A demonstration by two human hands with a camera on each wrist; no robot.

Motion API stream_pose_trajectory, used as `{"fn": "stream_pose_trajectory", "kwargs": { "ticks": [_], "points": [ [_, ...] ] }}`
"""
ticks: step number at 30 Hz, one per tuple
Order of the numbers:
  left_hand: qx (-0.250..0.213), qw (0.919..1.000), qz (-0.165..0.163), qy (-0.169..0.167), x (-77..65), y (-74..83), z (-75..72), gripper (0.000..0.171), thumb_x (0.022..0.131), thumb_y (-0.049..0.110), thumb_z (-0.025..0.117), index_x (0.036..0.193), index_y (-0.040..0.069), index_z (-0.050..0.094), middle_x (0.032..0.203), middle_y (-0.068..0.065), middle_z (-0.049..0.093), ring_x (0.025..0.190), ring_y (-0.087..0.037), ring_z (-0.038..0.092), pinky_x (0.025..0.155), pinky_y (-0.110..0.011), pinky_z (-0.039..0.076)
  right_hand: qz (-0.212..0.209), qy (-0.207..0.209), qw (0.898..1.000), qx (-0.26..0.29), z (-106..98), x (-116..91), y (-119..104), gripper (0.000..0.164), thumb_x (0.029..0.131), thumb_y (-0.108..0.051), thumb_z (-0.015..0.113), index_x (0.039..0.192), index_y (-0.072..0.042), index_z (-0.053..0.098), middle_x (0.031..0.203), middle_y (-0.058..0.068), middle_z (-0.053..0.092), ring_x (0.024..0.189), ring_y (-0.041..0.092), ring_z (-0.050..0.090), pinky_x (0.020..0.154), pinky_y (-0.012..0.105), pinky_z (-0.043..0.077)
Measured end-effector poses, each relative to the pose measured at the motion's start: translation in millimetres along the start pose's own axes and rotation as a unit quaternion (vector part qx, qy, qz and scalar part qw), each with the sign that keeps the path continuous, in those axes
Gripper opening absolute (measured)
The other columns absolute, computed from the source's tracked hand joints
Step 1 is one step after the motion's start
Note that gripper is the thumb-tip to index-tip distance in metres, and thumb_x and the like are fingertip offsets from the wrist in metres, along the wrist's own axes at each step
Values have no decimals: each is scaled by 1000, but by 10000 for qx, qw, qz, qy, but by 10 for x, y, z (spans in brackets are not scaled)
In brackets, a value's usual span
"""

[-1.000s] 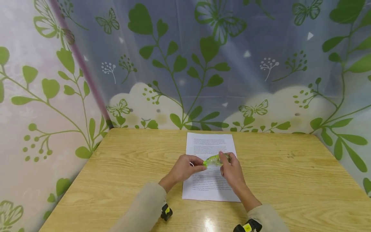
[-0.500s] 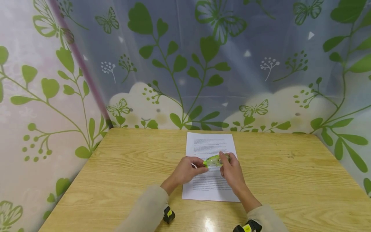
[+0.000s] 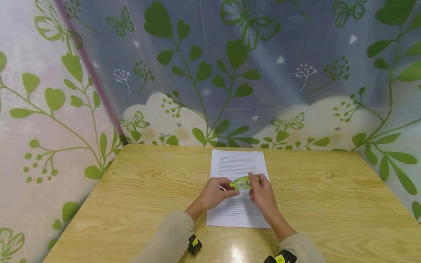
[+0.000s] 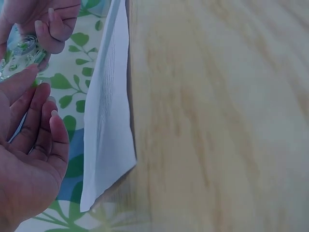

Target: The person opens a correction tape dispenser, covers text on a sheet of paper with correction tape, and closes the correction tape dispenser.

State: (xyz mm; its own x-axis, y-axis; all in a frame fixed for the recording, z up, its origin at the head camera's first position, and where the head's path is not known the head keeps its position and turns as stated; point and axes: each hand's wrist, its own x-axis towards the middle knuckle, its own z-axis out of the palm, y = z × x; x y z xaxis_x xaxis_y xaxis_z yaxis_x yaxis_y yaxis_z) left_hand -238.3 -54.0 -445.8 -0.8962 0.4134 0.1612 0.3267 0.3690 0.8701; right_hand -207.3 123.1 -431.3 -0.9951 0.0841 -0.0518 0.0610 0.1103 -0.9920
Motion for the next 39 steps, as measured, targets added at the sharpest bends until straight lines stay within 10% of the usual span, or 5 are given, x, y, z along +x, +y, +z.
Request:
{"fn": "stream_pose_trajectory", "kwargs": {
  "ticks": [16, 25, 33, 39],
  "points": [
    [-156, 9997, -166, 9, 16, -6, 15, 18, 81, 23, 78, 94, 10, 73, 82, 6, 66, 75, -11, 60, 66, -27, 49, 104, -150, 9998, 72, -15, 20, 25, 54, 92, -55, 54, 105, -3, 45, 60, 1, 43, 50, 11, 37, 46, 22, 30],
    [684, 9971, -311, -119, 32, -62, -249, 43, 83, 21, 76, 119, 3, 61, 100, -8, 64, 86, -17, 60, 73, -30, 49, 166, 71, 9995, 269, -86, 66, 59, 54, 91, -53, 58, 106, -3, 44, 66, 1, 46, 53, 11, 39, 49, 21, 32],
    [2733, 9616, -238, -75, 134, -140, -488, 52, 87, 33, 71, 129, 6, 56, 121, -12, 55, 102, -24, 56, 84, -39, 47, 296, 24, 9991, 287, -124, 40, 44, 56, 90, -56, 57, 107, -4, 44, 65, 2, 46, 55, 12, 41, 53, 24, 36],
    [3416, 9393, -302, -109, 191, -173, -536, 60, 88, 37, 69, 137, 8, 50, 135, -13, 48, 119, -30, 49, 97, -44, 41, 321, 102, 9992, 224, -149, 36, 54, 57, 89, -57, 56, 108, -4, 46, 63, 2, 46, 54, 13, 41, 54, 26, 36]
  ]
}}
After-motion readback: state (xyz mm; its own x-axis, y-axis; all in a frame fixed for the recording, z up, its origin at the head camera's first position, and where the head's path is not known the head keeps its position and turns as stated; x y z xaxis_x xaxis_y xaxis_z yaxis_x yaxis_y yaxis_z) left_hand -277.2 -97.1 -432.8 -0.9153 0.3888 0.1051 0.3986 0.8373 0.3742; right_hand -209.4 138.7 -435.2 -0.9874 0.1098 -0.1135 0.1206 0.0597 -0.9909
